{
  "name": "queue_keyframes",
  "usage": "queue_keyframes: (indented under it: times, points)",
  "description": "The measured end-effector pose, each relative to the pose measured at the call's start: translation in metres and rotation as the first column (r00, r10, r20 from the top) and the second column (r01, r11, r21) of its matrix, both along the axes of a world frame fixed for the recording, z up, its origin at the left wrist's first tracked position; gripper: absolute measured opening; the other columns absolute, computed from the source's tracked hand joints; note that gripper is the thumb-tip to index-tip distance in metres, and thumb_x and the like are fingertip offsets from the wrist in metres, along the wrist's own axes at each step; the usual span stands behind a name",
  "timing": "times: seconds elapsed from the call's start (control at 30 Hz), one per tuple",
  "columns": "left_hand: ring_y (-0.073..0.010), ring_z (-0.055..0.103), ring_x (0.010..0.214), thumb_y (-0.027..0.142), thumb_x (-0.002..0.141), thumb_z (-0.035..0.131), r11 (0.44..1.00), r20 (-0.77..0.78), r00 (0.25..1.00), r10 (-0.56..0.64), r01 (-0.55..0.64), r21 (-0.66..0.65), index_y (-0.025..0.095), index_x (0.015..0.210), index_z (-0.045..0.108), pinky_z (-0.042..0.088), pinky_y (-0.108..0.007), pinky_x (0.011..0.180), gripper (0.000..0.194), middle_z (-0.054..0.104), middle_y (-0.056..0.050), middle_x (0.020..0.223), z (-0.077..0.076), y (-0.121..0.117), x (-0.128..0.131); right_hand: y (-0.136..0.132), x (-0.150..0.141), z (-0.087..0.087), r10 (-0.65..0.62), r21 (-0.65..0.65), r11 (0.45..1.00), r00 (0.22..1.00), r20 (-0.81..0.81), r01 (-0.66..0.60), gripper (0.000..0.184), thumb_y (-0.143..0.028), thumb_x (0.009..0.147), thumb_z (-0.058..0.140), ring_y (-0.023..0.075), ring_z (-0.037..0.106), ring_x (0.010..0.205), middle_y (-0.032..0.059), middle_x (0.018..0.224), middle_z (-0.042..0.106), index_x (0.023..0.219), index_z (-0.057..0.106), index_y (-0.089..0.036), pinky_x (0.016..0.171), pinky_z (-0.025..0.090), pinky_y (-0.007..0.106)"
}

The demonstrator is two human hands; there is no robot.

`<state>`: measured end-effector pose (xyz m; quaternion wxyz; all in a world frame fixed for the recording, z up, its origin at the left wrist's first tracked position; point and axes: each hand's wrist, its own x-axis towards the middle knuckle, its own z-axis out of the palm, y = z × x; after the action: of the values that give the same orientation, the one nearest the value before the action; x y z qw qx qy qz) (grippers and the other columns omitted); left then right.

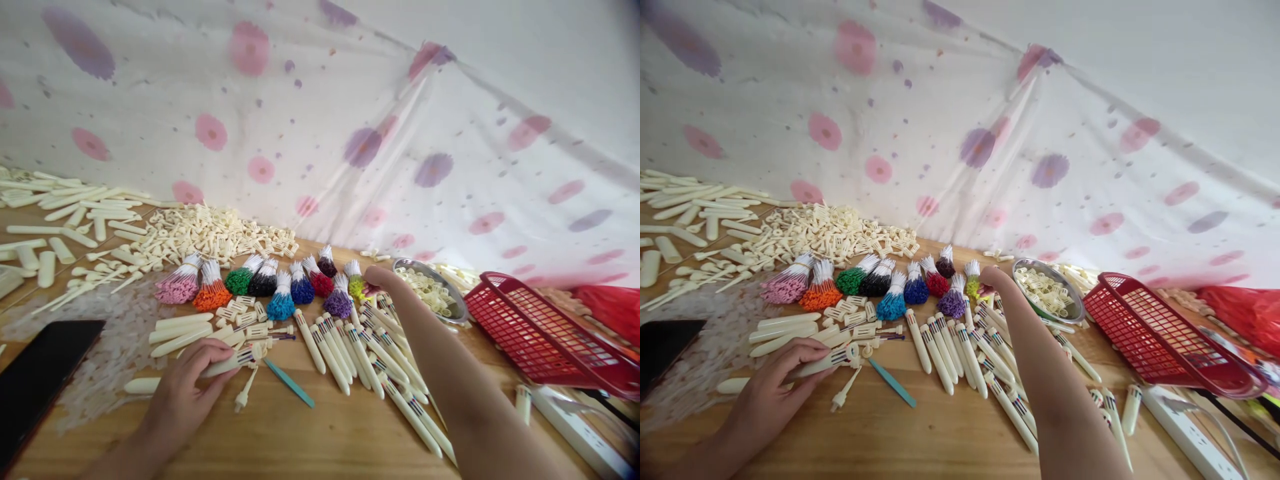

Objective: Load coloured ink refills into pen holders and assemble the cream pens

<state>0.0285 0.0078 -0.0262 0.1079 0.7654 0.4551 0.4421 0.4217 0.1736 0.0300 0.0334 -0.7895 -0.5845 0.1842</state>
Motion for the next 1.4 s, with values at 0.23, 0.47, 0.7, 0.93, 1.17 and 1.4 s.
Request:
queue_keyframes:
  times: [0.23, 0.47, 0.7, 0.93, 1.17, 1.4]
  points:
    - [-0.0169, 0.065, 0.076, 0.032, 0.078, 0.061, 0.999, 0.024, 1.0, -0.014, 0.013, 0.029, 0.024, 0.081, 0.058, 0.054, -0.025, 0.07, 0.009, 0.065, 0.0, 0.081, 0.002, 0.001, 0.002, -0.024, -0.001, -0.006, -0.115, -0.202, 0.977, 0.961, -0.252, 0.064, 0.029, -0.03, 0.089, 0.052, 0.0188, 0.058, 0.093, 0.0076, 0.112, 0.055, 0.114, 0.052, -0.015, 0.078, 0.05, 0.038]
    - [-0.0165, 0.064, 0.078, 0.033, 0.079, 0.059, 0.999, 0.029, 0.999, -0.037, 0.037, 0.006, 0.022, 0.082, 0.057, 0.054, -0.025, 0.07, 0.011, 0.064, -0.002, 0.083, 0.002, 0.0, 0.002, -0.046, 0.0, -0.011, -0.089, -0.156, 0.987, 0.92, -0.382, 0.03, 0.027, -0.03, 0.09, 0.051, 0.018, 0.058, 0.092, 0.0074, 0.112, 0.056, 0.113, 0.053, -0.016, 0.078, 0.05, 0.037]
    - [-0.0171, 0.064, 0.078, 0.034, 0.08, 0.059, 1.0, 0.031, 0.999, -0.028, 0.028, -0.005, 0.022, 0.081, 0.057, 0.054, -0.025, 0.069, 0.012, 0.064, -0.003, 0.082, 0.002, 0.001, 0.003, -0.058, 0.013, -0.017, -0.039, -0.035, 0.999, 0.915, -0.402, 0.027, 0.017, -0.027, 0.089, 0.052, 0.016, 0.06, 0.084, 0.0048, 0.095, 0.06, 0.099, 0.055, -0.013, 0.073, 0.05, 0.033]
    - [-0.0167, 0.064, 0.078, 0.033, 0.08, 0.059, 0.999, 0.031, 0.999, -0.039, 0.04, -0.015, 0.022, 0.08, 0.057, 0.054, -0.025, 0.07, 0.011, 0.064, -0.003, 0.082, -0.001, 0.001, 0.002, -0.077, 0.018, -0.009, 0.055, 0.075, 0.997, 0.846, -0.53, -0.018, 0.014, -0.016, 0.078, 0.049, 0.0196, 0.062, 0.092, 0.0047, 0.086, 0.065, 0.065, 0.043, -0.019, 0.076, 0.049, 0.029]
    - [-0.0171, 0.064, 0.08, 0.036, 0.08, 0.058, 1.0, 0.025, 0.999, -0.021, 0.021, -0.007, 0.022, 0.085, 0.056, 0.054, -0.026, 0.072, 0.014, 0.064, -0.003, 0.085, -0.004, 0.002, 0.001, -0.098, 0.026, 0.028, 0.056, 0.199, 0.977, 0.805, -0.591, 0.078, 0.022, -0.032, 0.075, 0.059, 0.0192, 0.063, 0.085, 0.0076, 0.083, 0.065, 0.067, 0.043, -0.019, 0.066, 0.053, 0.028]
    - [-0.0171, 0.064, 0.083, 0.035, 0.081, 0.057, 0.999, 0.015, 0.999, -0.044, 0.044, -0.013, 0.022, 0.09, 0.055, 0.054, -0.026, 0.073, 0.016, 0.063, -0.003, 0.088, -0.002, 0.0, 0.004, -0.152, -0.053, 0.052, 0.456, 0.484, 0.846, 0.774, -0.439, -0.224, 0.018, -0.039, 0.085, 0.049, 0.0091, 0.05, 0.047, -0.0011, 0.065, 0.057, 0.081, 0.049, -0.021, 0.044, 0.041, 0.022]
